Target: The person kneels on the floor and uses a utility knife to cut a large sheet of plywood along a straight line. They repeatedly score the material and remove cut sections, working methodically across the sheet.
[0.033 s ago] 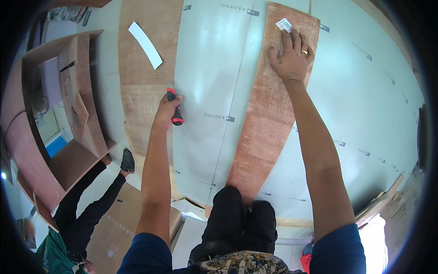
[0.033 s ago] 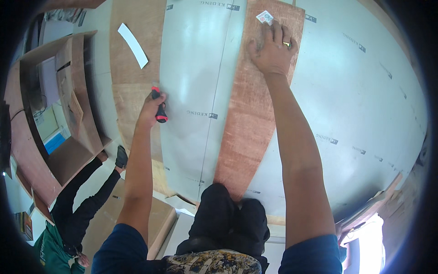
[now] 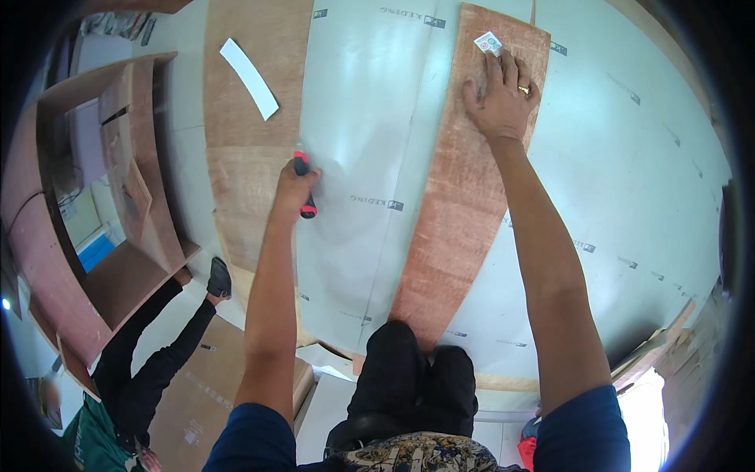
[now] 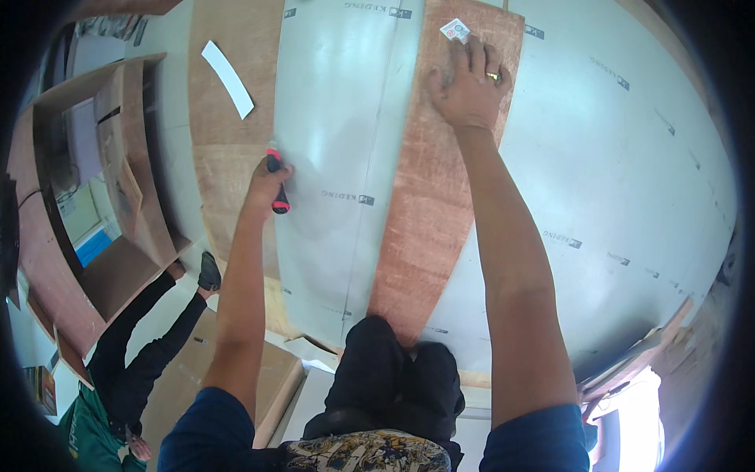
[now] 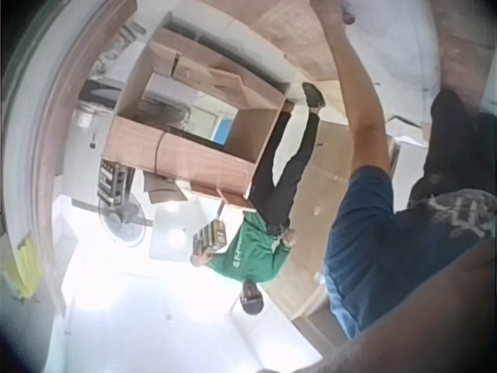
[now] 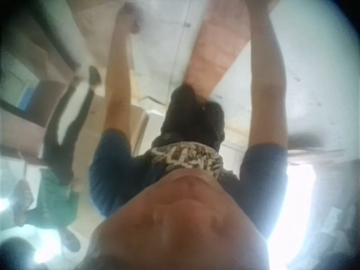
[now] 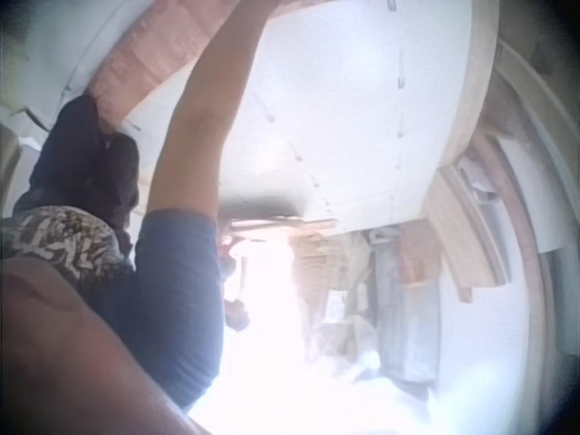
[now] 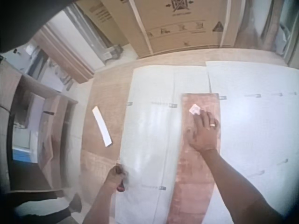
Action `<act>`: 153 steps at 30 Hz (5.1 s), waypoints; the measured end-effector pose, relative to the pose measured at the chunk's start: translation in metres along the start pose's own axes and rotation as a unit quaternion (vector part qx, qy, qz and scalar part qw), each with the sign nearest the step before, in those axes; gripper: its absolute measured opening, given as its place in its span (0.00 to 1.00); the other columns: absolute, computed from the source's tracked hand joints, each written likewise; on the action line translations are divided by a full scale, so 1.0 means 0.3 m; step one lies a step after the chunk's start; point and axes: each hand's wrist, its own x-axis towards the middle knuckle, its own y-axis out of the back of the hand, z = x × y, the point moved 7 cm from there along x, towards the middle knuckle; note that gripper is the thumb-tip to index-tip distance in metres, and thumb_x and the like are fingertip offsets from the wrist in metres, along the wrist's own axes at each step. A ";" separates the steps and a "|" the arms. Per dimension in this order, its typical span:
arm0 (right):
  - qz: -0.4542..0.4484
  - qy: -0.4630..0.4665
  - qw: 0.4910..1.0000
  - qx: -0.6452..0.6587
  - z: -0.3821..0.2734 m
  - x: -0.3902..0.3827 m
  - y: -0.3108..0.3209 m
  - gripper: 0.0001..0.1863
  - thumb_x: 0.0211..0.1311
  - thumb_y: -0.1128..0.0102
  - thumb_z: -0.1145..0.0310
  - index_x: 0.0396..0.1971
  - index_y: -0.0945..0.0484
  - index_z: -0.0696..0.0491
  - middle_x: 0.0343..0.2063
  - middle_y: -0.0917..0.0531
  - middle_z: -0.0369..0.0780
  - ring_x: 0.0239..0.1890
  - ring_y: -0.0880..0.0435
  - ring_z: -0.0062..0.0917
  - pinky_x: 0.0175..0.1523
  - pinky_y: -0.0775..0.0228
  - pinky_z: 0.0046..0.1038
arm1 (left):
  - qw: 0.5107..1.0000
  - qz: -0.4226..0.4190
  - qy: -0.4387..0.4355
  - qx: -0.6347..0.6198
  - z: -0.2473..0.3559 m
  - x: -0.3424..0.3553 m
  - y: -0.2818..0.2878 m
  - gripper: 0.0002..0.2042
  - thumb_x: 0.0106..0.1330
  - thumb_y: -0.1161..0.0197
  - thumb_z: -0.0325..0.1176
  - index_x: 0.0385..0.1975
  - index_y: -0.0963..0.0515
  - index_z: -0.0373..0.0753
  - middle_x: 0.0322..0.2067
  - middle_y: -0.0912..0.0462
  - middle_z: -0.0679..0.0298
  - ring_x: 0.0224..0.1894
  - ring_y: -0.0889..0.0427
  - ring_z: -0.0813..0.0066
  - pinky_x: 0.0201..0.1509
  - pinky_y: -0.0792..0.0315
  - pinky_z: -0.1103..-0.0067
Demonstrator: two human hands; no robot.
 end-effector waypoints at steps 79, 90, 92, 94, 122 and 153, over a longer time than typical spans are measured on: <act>0.013 0.045 0.999 -0.017 -0.066 -0.014 0.013 0.34 0.64 0.41 0.50 0.68 0.25 0.50 0.73 0.30 0.46 0.78 0.41 0.44 0.76 0.53 0.57 | 0.931 0.088 -0.181 0.306 0.695 0.589 0.045 0.32 0.70 0.32 0.57 0.55 0.19 0.28 0.48 0.10 0.47 0.51 0.11 0.53 0.55 0.20 0.64; -0.048 -0.036 0.998 -0.020 0.047 0.007 0.038 0.36 0.61 0.44 0.48 0.68 0.23 0.51 0.74 0.32 0.42 0.78 0.41 0.42 0.78 0.54 0.55 | 0.928 -0.157 -0.337 -0.014 1.302 0.392 -0.648 0.25 0.71 0.30 0.40 0.61 0.26 0.29 0.41 0.13 0.50 0.30 0.12 0.60 0.37 0.17 0.66; -0.046 -0.034 0.998 -0.013 0.020 0.014 0.035 0.36 0.61 0.43 0.48 0.67 0.23 0.51 0.75 0.32 0.43 0.78 0.41 0.43 0.77 0.53 0.55 | 0.919 -0.097 -0.382 -0.003 1.446 0.469 -0.692 0.19 0.73 0.32 0.36 0.55 0.25 0.29 0.34 0.15 0.57 0.25 0.16 0.72 0.31 0.19 0.71; -0.037 -0.028 0.999 0.009 -0.036 0.026 0.025 0.36 0.62 0.43 0.48 0.67 0.23 0.50 0.75 0.32 0.43 0.78 0.41 0.43 0.77 0.53 0.55 | 0.937 -0.097 -0.321 -0.097 1.434 0.638 -0.709 0.16 0.73 0.31 0.35 0.50 0.25 0.30 0.31 0.16 0.58 0.26 0.16 0.71 0.29 0.19 0.70; -0.028 -0.040 0.998 0.048 0.020 0.020 0.055 0.33 0.63 0.41 0.50 0.66 0.22 0.51 0.73 0.31 0.43 0.76 0.39 0.44 0.76 0.50 0.55 | 0.898 0.016 -0.327 0.296 1.539 0.614 -0.893 0.18 0.72 0.43 0.30 0.57 0.26 0.26 0.51 0.15 0.34 0.55 0.14 0.37 0.61 0.19 0.55; -0.032 -0.049 0.997 0.048 0.045 0.007 0.038 0.35 0.62 0.42 0.48 0.68 0.23 0.49 0.76 0.32 0.44 0.78 0.40 0.43 0.78 0.56 0.53 | 0.863 -0.041 -0.339 0.372 1.599 0.549 -0.925 0.17 0.66 0.44 0.25 0.52 0.25 0.21 0.37 0.11 0.39 0.33 0.08 0.47 0.40 0.14 0.61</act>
